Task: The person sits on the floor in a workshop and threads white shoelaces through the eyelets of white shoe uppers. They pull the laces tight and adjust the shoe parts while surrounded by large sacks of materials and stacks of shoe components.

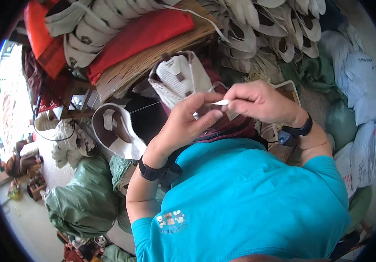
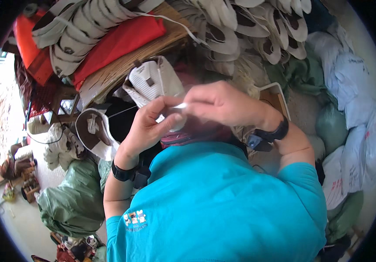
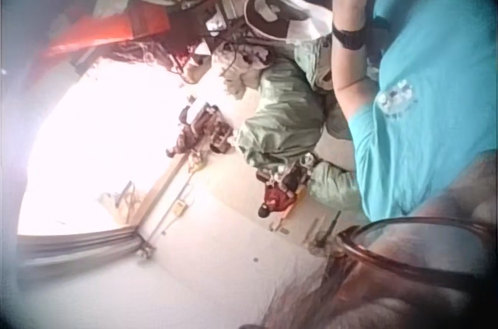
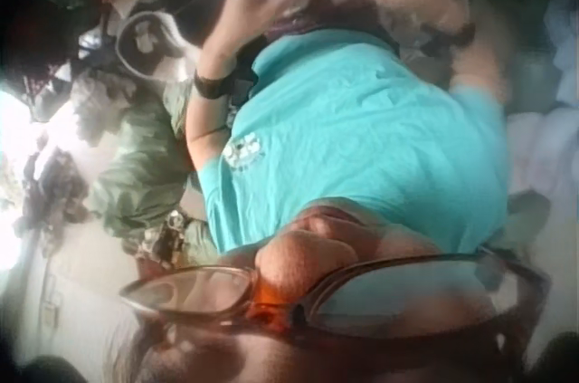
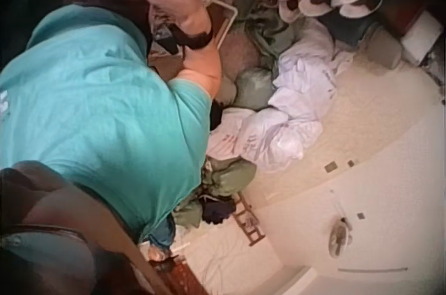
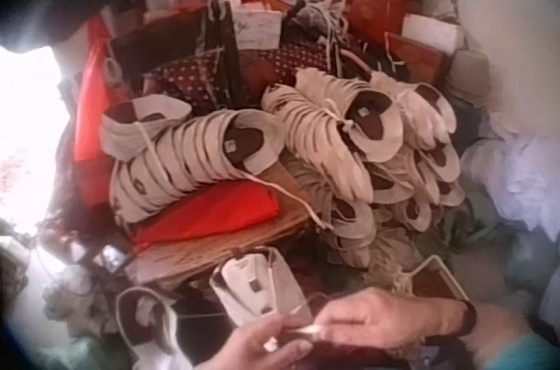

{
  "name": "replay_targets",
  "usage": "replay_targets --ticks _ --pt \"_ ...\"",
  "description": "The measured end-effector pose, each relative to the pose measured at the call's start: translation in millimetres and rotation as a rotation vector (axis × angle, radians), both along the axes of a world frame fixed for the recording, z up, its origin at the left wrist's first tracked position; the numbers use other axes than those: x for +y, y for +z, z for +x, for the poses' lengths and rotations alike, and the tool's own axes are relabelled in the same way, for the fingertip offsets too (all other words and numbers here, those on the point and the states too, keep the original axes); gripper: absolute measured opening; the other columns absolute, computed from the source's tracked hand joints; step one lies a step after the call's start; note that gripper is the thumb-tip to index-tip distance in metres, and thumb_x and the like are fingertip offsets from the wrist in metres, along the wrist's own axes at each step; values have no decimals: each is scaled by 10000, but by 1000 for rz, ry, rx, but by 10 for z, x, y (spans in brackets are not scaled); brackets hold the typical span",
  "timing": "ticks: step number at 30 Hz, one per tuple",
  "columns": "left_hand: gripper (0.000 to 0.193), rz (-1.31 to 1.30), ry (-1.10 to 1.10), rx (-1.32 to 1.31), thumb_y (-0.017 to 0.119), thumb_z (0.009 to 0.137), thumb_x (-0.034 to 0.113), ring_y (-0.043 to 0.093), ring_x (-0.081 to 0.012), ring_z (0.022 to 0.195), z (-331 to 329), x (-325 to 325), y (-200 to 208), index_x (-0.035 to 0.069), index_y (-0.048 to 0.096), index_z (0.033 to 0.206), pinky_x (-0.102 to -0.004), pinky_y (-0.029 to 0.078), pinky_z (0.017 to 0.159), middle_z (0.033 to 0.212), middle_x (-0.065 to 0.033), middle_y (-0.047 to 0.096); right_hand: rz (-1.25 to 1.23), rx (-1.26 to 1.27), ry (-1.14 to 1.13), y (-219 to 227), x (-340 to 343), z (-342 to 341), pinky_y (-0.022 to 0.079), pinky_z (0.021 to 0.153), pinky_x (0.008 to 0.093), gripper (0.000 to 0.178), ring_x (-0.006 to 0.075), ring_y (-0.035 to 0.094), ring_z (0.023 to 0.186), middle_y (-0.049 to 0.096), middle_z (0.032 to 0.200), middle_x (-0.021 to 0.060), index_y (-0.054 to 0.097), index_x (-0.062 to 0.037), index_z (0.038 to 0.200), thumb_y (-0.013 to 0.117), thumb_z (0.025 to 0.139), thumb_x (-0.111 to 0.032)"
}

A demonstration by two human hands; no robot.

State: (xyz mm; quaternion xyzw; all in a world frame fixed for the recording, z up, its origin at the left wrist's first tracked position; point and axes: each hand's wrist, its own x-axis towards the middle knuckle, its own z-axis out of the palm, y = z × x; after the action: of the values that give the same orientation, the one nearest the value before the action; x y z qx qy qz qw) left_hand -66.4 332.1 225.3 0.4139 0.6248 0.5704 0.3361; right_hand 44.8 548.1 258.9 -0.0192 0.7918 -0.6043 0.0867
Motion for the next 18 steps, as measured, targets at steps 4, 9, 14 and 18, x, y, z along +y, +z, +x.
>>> replay_targets --ticks 4,9,14,18 --pt "183 -203 42 -220 581 1008 123 484 -57 724 -59 -386 7 5 703 1077 -237 434 667 785 17 538 -66 -10 -261 -137 339 -115 409 679 201 135 18 491 753 583 816 -71 650 -41 999 587 1008 -160" --pt "228 -136 142 -13 560 1024 201 497 -126 842 -140 -779 -172 17 688 983 -256 415 800 889 2 610 31 17 -531 -688 902 -188 443 714 227 158 44 533 751 631 814 -34 669 -32 955 595 978 -169" --pt "208 -215 165 409 593 991 218 457 -233 1123 -54 -872 -256 68 712 910 -359 323 1026 1045 -31 632 796 156 -727 -989 1131 -211 494 643 383 173 261 643 674 640 746 145 671 -30 932 620 901 -192" --pt "173 -169 139 238 584 991 150 551 -172 935 -62 -824 -274 24 692 942 -300 446 854 976 -69 639 1146 358 -558 -850 1004 -313 513 805 408 186 317 650 943 668 1016 153 661 -33 1045 601 897 -129"
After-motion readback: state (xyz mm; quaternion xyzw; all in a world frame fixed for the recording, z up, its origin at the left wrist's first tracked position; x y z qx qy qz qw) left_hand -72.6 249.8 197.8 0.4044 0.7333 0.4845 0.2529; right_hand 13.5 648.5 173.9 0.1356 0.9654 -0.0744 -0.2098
